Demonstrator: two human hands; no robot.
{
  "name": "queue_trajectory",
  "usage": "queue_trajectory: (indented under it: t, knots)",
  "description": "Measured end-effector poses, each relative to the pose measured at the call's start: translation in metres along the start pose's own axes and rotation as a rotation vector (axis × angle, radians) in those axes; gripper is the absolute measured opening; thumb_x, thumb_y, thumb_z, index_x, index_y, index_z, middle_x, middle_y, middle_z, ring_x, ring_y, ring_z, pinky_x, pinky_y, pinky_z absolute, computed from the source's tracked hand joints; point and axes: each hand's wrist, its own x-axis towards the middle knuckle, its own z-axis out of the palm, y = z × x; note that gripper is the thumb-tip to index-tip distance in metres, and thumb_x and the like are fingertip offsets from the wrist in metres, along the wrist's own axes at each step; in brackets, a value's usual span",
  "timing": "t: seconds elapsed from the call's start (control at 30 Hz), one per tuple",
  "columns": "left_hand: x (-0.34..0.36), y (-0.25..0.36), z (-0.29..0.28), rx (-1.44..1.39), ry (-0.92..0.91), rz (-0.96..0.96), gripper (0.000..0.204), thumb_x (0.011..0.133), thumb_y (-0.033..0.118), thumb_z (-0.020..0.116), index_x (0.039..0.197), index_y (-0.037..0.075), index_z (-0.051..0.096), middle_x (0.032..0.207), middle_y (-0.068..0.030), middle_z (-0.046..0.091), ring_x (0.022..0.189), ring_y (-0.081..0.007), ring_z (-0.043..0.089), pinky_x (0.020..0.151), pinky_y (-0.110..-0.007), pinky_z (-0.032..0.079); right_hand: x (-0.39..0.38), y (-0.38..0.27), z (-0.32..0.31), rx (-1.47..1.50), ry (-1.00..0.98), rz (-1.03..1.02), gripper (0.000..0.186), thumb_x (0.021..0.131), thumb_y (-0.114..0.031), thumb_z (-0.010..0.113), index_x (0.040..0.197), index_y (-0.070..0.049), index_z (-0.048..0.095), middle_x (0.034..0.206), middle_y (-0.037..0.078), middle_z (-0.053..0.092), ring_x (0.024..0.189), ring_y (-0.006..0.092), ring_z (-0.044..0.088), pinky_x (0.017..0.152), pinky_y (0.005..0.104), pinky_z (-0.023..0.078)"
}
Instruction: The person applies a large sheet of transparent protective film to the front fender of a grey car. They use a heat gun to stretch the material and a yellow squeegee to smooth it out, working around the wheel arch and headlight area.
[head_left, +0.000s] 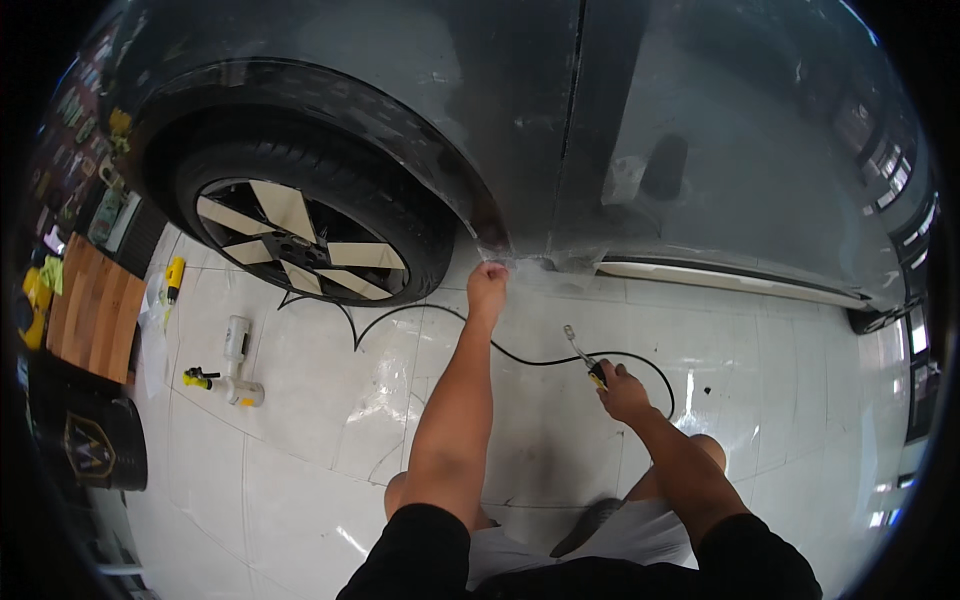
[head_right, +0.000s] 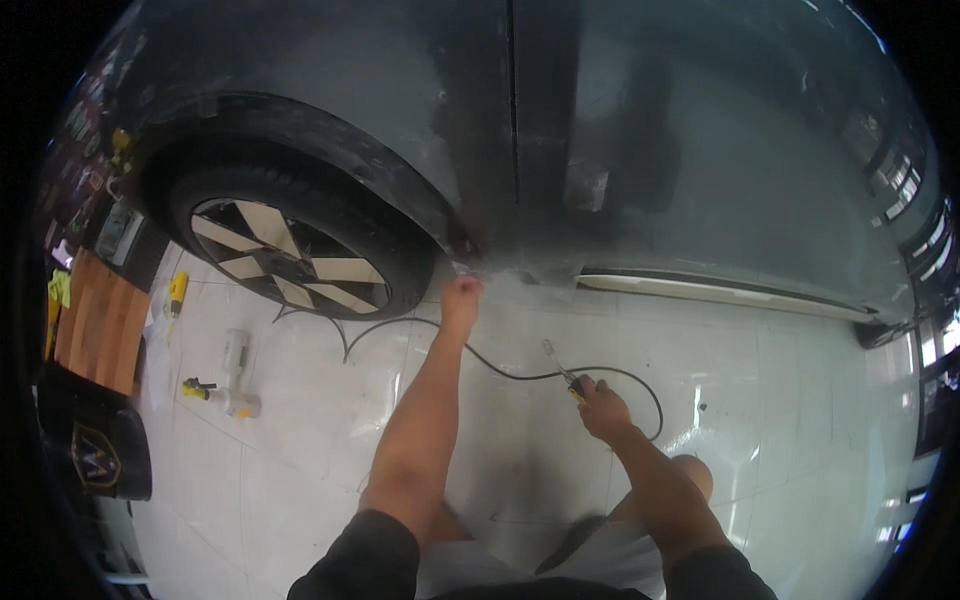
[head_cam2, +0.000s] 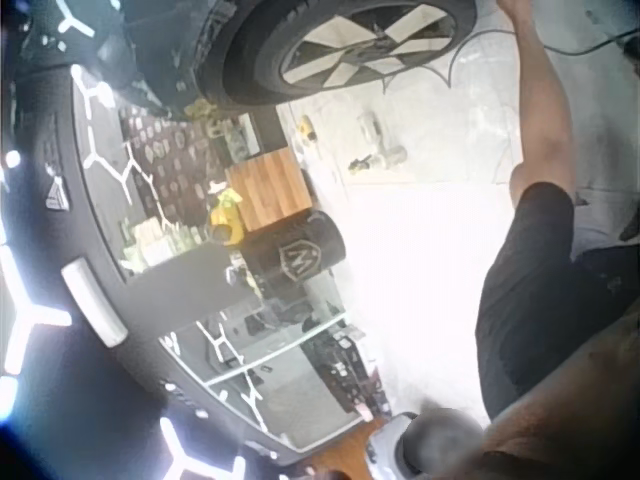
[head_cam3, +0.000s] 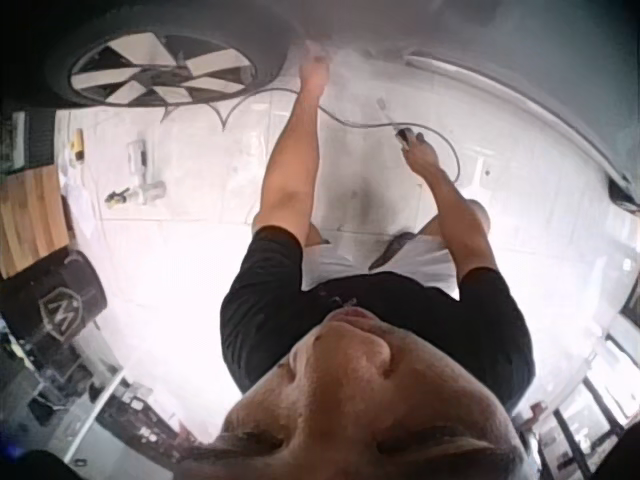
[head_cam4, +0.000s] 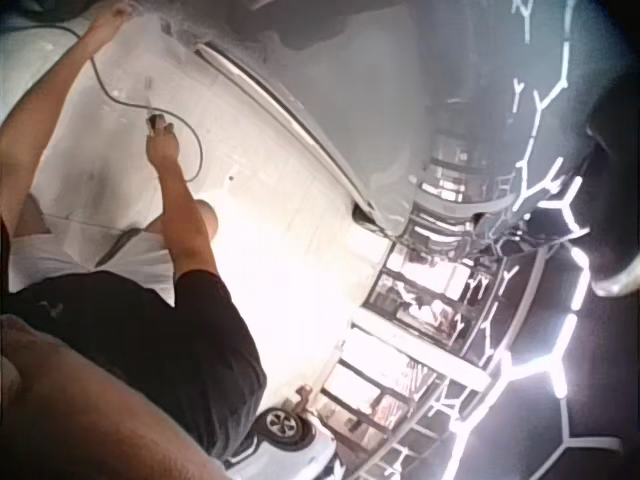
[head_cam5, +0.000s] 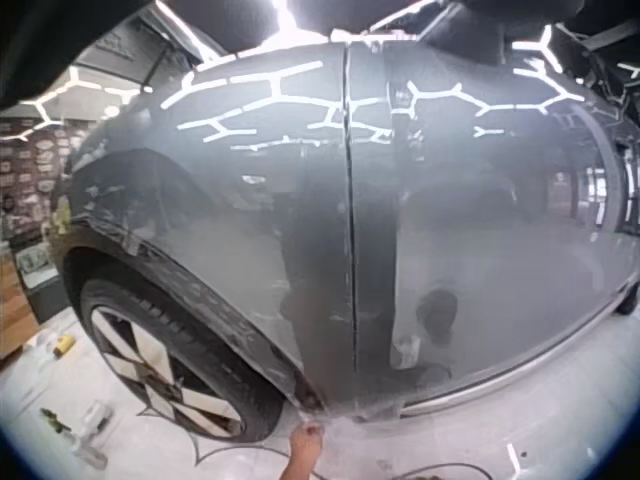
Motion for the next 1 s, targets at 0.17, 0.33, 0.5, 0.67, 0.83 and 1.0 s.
queue_trajectory:
  t: [0.17,0.33,0.5,0.67,0.83,1.0]
  knots:
    - [-0.142,0.043,0.025,-0.546,-0.235,-0.177,0.012,0.086,0.007,0.050,0.091,0.006,0.061,0.080,-0.0002,0.059,0.075,-0.0107,0.056,0.071,-0.026,0.046,0.028,0.031,0.004,-0.141,0.069,-0.051,0.046,0.084,-0.013,0.057,0.124,-0.008,0.036,0.107,0.023,0.051,0.097,0.0372,0.058,0.080,0.0469,0.050]
    - [-0.278,0.096,-0.016,-0.669,-0.509,-0.309,0.014,0.076,0.000,0.048,0.086,0.000,0.057,0.082,-0.0078,0.058,0.074,-0.0183,0.056,0.081,-0.037,0.049,0.074,0.042,0.022,-0.135,0.368,-0.250,0.048,0.086,-0.014,0.055,0.129,-0.008,0.035,0.108,0.023,0.050,0.097,0.0392,0.058,0.082,0.0458,0.050]
    - [-0.335,0.100,-0.080,-0.698,-0.497,-0.326,0.012,0.081,-0.003,0.046,0.084,0.002,0.057,0.078,-0.0041,0.055,0.067,-0.0148,0.054,0.082,-0.038,0.049,0.045,-0.057,-0.049,0.130,0.434,-0.330,0.045,0.087,-0.015,0.054,0.129,-0.007,0.038,0.111,0.025,0.050,0.096,0.0424,0.057,0.082,0.0460,0.049]
    - [-0.330,0.101,-0.073,-0.629,-0.530,-0.281,0.011,0.080,-0.002,0.048,0.081,0.004,0.057,0.077,-0.0033,0.055,0.064,-0.0138,0.054,0.081,-0.037,0.050,0.037,-0.079,-0.119,0.023,0.517,-0.390,0.051,0.083,-0.014,0.058,0.130,-0.006,0.038,0.113,0.026,0.050,0.096,0.0414,0.058,0.082,0.0447,0.050]
    - [-0.334,0.108,-0.070,-0.545,-0.465,-0.271,0.009,0.080,0.000,0.049,0.079,0.005,0.057,0.074,-0.0022,0.054,0.061,-0.0130,0.053,0.081,-0.036,0.051,0.040,-0.078,-0.128,-0.008,0.596,-0.477,0.054,0.082,-0.014,0.060,0.130,-0.007,0.038,0.109,0.023,0.050,0.092,0.0387,0.059,0.077,0.0434,0.052]
    - [-0.338,0.110,-0.082,-0.537,-0.534,-0.278,0.010,0.081,0.001,0.048,0.077,0.006,0.057,0.071,-0.0018,0.053,0.059,-0.0127,0.052,0.078,-0.036,0.052,0.038,-0.093,-0.123,-0.040,0.589,-0.521,0.049,0.082,-0.016,0.059,0.127,-0.008,0.040,0.102,0.020,0.050,0.089,0.0379,0.060,0.073,0.0441,0.052]
